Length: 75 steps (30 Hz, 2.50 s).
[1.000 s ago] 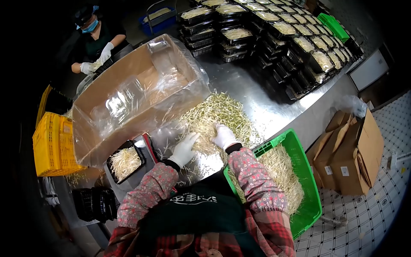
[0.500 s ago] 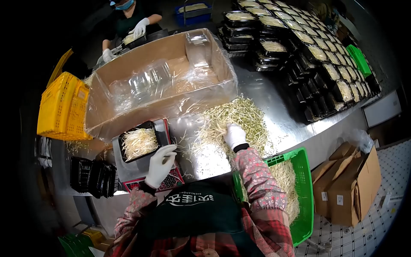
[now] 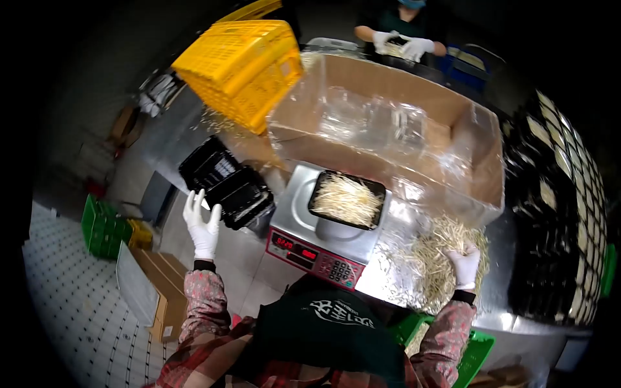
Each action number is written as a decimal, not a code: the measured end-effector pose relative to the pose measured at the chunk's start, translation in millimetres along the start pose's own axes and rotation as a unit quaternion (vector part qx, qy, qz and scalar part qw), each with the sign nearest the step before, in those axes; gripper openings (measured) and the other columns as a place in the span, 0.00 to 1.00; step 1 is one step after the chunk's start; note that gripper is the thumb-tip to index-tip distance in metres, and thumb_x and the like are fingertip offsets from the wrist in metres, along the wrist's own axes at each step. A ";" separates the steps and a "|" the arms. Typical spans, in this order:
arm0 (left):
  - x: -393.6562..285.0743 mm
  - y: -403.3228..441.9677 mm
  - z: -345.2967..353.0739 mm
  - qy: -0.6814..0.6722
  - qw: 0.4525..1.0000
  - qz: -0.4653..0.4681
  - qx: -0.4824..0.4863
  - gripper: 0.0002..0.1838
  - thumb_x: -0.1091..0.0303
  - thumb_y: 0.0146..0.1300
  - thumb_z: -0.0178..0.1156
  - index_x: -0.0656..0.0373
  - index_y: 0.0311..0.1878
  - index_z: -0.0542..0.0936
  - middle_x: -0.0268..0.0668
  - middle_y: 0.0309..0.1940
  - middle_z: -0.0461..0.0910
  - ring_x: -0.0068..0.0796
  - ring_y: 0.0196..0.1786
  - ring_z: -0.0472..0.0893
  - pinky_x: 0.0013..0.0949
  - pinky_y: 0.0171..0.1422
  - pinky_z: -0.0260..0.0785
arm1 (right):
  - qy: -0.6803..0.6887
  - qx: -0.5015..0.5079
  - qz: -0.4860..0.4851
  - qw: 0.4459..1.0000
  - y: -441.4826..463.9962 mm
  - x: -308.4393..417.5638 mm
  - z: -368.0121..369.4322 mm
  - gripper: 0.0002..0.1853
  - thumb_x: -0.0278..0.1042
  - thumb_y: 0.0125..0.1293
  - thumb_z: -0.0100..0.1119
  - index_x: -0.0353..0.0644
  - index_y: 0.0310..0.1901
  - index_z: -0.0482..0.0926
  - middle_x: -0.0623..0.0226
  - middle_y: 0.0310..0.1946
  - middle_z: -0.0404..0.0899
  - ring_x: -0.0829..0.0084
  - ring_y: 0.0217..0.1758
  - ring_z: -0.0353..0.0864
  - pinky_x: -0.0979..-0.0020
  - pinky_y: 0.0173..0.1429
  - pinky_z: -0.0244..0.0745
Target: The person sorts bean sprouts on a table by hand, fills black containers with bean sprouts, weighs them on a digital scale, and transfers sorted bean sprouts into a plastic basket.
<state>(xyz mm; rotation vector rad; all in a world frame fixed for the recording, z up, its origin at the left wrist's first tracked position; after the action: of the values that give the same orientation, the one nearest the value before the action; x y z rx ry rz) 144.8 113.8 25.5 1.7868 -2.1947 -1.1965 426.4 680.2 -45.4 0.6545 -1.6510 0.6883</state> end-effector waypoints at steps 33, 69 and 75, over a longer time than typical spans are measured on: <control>76.6 48.6 29.3 -0.005 0.999 0.044 -0.002 0.23 0.66 0.61 0.65 0.59 0.60 0.77 0.47 0.67 0.70 0.53 0.69 0.69 0.54 0.75 0.56 | 0.062 0.360 -0.133 0.921 27.7 190.9 300.8 0.20 0.19 0.64 0.59 0.31 0.59 0.78 0.61 0.53 0.82 0.75 0.54 0.80 0.72 0.61 0.74; -317.1 -158.1 127.3 -0.332 0.666 0.312 0.590 0.56 0.61 0.46 0.77 0.62 0.76 0.55 0.52 0.76 0.52 0.50 0.78 0.54 0.44 0.79 0.52 | -0.530 0.029 0.012 0.848 -60.6 -60.3 -35.4 0.33 0.58 0.55 0.69 0.64 0.63 0.76 0.64 0.74 0.60 0.46 0.80 0.47 0.41 0.79 0.44; -362.7 -268.2 221.0 -0.138 0.642 0.485 0.577 0.70 0.45 0.35 0.80 0.50 0.80 0.47 0.49 0.80 0.39 0.64 0.79 0.43 0.71 0.73 0.47 | -0.499 -0.068 0.300 0.810 -129.5 -102.0 -122.8 0.71 0.67 0.34 0.79 0.38 0.76 0.50 0.31 0.69 0.59 0.39 0.74 0.59 0.50 0.75 0.59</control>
<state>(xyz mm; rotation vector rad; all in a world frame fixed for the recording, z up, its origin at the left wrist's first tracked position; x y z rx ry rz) 366.1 532.7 -141.6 -0.0251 -3.5732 0.3616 619.6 689.9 -115.0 0.3733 -2.9434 0.6844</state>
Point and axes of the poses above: each hand's wrist, its own y-axis towards the middle knuckle, its own z-axis out of the palm, x = y × z, the point moved 3 cm from there along y, towards the middle knuckle
